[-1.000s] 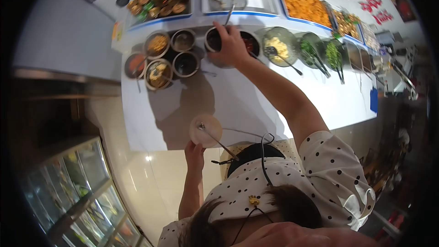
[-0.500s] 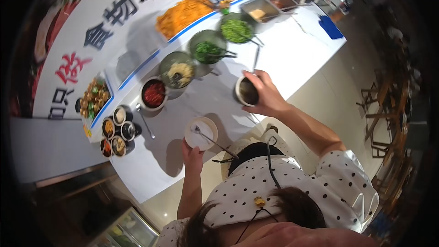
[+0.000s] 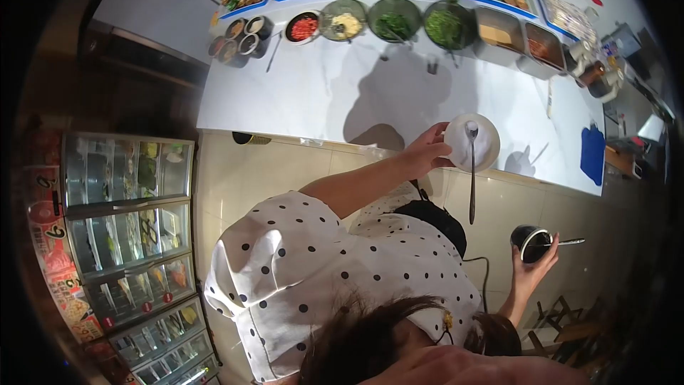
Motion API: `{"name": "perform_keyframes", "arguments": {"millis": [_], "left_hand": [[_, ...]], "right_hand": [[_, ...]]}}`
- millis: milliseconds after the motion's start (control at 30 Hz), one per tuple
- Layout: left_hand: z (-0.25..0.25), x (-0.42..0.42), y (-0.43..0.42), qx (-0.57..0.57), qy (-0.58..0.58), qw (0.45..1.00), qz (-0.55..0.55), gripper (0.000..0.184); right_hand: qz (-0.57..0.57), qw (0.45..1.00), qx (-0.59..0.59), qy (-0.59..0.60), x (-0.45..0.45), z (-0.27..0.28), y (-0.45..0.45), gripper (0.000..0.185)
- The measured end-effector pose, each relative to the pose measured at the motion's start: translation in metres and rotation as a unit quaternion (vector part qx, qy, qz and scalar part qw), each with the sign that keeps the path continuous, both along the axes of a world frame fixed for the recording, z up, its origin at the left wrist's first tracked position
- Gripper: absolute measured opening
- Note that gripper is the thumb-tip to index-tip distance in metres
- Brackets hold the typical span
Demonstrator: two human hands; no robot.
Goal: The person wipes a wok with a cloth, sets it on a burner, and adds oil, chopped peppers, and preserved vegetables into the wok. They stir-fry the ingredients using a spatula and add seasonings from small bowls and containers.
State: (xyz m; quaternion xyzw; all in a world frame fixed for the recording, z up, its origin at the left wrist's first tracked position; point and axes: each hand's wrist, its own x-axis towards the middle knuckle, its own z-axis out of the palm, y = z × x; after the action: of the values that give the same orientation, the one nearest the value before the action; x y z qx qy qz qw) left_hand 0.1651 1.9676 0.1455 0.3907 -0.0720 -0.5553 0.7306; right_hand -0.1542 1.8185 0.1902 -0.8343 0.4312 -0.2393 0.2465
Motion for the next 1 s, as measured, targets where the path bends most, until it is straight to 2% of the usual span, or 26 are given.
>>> {"name": "perform_keyframes", "arguments": {"millis": [133, 167, 200, 233, 300, 400, 433, 467, 500, 633, 700, 867, 900, 1000], "left_hand": [[0.003, -0.028, -0.050, 0.004, -0.043, 0.999, -0.031, 0.068], [-0.003, -0.032, -0.066, 0.000, -0.041, 0.998, -0.053, 0.069], [0.005, -0.022, -0.060, -0.004, -0.059, 0.996, -0.073, 0.070], [0.009, -0.041, -0.085, -0.025, -0.063, 0.995, -0.071, 0.068], [0.010, -0.072, -0.121, -0.016, -0.075, 0.994, -0.076, 0.063], [0.015, -0.111, -0.175, -0.033, -0.100, 0.985, -0.136, 0.060], [0.023, -0.072, -0.136, -0.034, -0.068, 0.987, -0.143, 0.060], [0.044, -0.068, -0.133, -0.043, -0.063, 0.984, -0.161, 0.059], [0.059, -0.090, -0.154, -0.038, -0.059, 0.983, -0.168, 0.059], [0.044, -0.099, -0.237, -0.049, -0.070, 0.949, -0.304, 0.058], [0.054, -0.144, -0.339, -0.086, -0.051, 0.938, -0.332, 0.055], [0.047, -0.229, -0.474, -0.066, -0.007, 0.937, -0.343, 0.055], [0.047, -0.255, -0.504, -0.091, 0.011, 0.940, -0.329, 0.056], [0.046, -0.296, -0.577, -0.037, -0.004, 0.953, -0.301, 0.057]], "right_hand": [[-0.029, 0.998, -0.009, -0.048, -0.034, -0.010, -0.040, 0.094], [-0.041, 0.994, -0.006, -0.105, -0.041, -0.019, -0.050, 0.094], [-0.068, 0.990, 0.031, -0.122, -0.031, -0.003, -0.038, 0.095], [-0.063, 0.993, -0.004, -0.097, -0.053, -0.015, -0.059, 0.097], [-0.096, 0.993, -0.015, -0.064, -0.080, 0.000, -0.079, 0.097], [-0.160, 0.987, 0.023, -0.016, -0.127, 0.031, -0.107, 0.099], [-0.173, 0.985, 0.009, 0.018, -0.083, 0.054, -0.059, 0.099], [-0.196, 0.980, -0.010, 0.026, -0.079, 0.071, -0.033, 0.100], [-0.220, 0.975, -0.006, 0.031, -0.102, 0.084, -0.034, 0.100], [-0.311, 0.950, 0.031, 0.004, -0.135, 0.099, -0.049, 0.100], [-0.336, 0.942, 0.020, -0.004, -0.179, 0.094, -0.123, 0.099], [-0.401, 0.916, 0.020, 0.004, -0.247, 0.060, -0.209, 0.106], [-0.384, 0.923, -0.001, 0.019, -0.275, 0.066, -0.244, 0.110], [-0.342, 0.939, 0.012, -0.004, -0.320, 0.060, -0.337, 0.110]]}}
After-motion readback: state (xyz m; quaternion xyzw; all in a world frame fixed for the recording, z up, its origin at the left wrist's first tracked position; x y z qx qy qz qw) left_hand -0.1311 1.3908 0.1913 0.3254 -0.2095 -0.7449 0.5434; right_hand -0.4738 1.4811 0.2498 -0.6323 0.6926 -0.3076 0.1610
